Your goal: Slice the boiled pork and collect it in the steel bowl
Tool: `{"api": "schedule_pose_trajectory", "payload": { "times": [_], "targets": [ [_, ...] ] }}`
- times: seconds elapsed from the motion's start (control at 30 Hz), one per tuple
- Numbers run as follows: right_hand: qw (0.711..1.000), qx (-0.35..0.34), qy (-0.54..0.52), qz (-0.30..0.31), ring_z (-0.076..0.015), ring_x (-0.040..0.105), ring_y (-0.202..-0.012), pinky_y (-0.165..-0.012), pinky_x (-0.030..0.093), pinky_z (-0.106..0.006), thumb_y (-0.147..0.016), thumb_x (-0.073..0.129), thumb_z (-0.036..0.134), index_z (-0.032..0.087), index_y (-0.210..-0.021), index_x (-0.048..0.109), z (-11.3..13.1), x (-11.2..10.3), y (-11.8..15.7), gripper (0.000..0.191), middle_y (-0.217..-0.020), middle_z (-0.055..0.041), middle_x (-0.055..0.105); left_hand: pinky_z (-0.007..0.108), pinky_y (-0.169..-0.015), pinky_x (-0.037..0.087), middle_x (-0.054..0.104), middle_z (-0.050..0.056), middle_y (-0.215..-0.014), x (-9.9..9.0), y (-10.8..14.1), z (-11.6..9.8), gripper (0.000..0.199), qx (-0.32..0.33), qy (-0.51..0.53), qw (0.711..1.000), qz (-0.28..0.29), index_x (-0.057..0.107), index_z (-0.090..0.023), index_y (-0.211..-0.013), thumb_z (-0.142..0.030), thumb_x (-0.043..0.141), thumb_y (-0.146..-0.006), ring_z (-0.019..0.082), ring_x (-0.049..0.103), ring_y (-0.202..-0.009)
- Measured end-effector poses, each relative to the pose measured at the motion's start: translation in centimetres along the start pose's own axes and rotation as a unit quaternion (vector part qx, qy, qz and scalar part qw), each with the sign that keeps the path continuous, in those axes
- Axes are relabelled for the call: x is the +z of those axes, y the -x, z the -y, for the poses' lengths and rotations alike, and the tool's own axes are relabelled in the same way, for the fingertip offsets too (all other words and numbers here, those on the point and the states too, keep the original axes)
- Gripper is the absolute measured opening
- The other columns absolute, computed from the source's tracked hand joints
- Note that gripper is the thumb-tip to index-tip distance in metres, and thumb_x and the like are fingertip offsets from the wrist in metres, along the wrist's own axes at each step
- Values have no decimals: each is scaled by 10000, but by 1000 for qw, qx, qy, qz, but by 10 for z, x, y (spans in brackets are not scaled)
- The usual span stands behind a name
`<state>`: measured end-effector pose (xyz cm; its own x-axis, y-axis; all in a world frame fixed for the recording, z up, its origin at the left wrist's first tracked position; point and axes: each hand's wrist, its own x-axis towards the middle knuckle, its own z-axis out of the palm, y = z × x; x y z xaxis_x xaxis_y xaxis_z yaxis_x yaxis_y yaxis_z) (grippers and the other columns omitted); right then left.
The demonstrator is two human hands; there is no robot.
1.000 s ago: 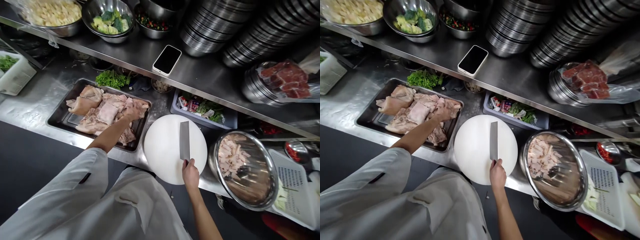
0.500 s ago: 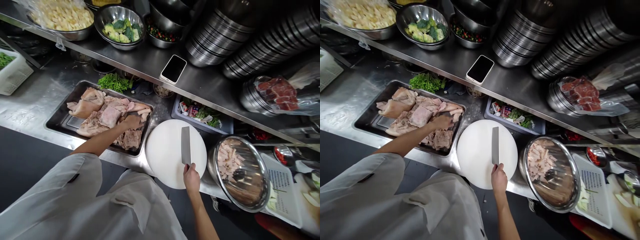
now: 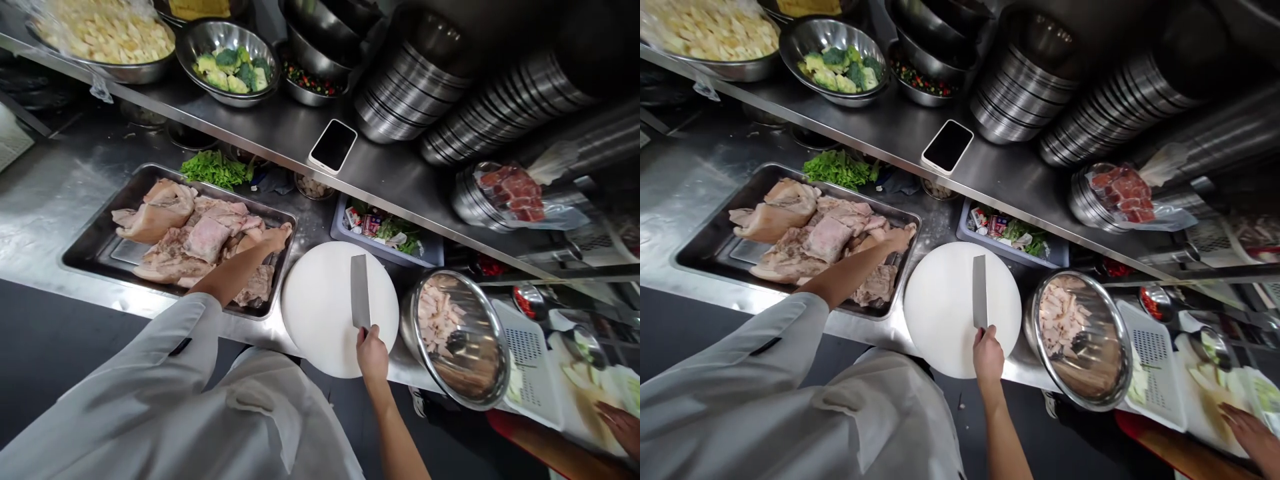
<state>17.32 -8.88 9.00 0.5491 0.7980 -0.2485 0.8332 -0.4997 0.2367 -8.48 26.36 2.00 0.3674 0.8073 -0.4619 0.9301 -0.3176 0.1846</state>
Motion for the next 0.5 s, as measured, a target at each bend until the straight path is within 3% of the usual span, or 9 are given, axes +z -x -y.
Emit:
{"api": "schedule_pose_trajectory", "payload": {
  "times": [0.17, 0.33, 0.5],
  "targets": [
    [1000, 6, -26, 11, -249, 777, -743, -543, 416, -262, -1119, 424, 324, 134, -1092, 527, 0, -2, 1, 219, -810, -142, 763, 459, -1064, 457, 710, 255, -1217, -5, 37, 6, 540, 10, -16, 999, -28, 524, -62, -1413, -325, 599, -948, 345, 688, -1161],
    [999, 3, -48, 13, -263, 784, -763, -574, 460, -276, -1118, 427, 308, 120, -1108, 544, 0, -7, 0, 222, -815, -141, 767, 484, -985, 505, 685, 284, -1249, -33, 65, 14, 567, 27, -35, 998, -53, 524, -48, -1427, -401, 545, -984, 402, 673, -1172],
    [998, -6, -70, -7, -286, 778, -715, -578, 502, -305, -1106, 439, 308, 116, -1107, 585, -6, -1, -7, 242, -724, -124, 740, 426, -939, 549, 753, 207, -1084, -70, 73, 5, 335, 61, -21, 998, 0, 741, -109, -1091, -357, 742, -866, 376, 706, -1092]
  ]
}}
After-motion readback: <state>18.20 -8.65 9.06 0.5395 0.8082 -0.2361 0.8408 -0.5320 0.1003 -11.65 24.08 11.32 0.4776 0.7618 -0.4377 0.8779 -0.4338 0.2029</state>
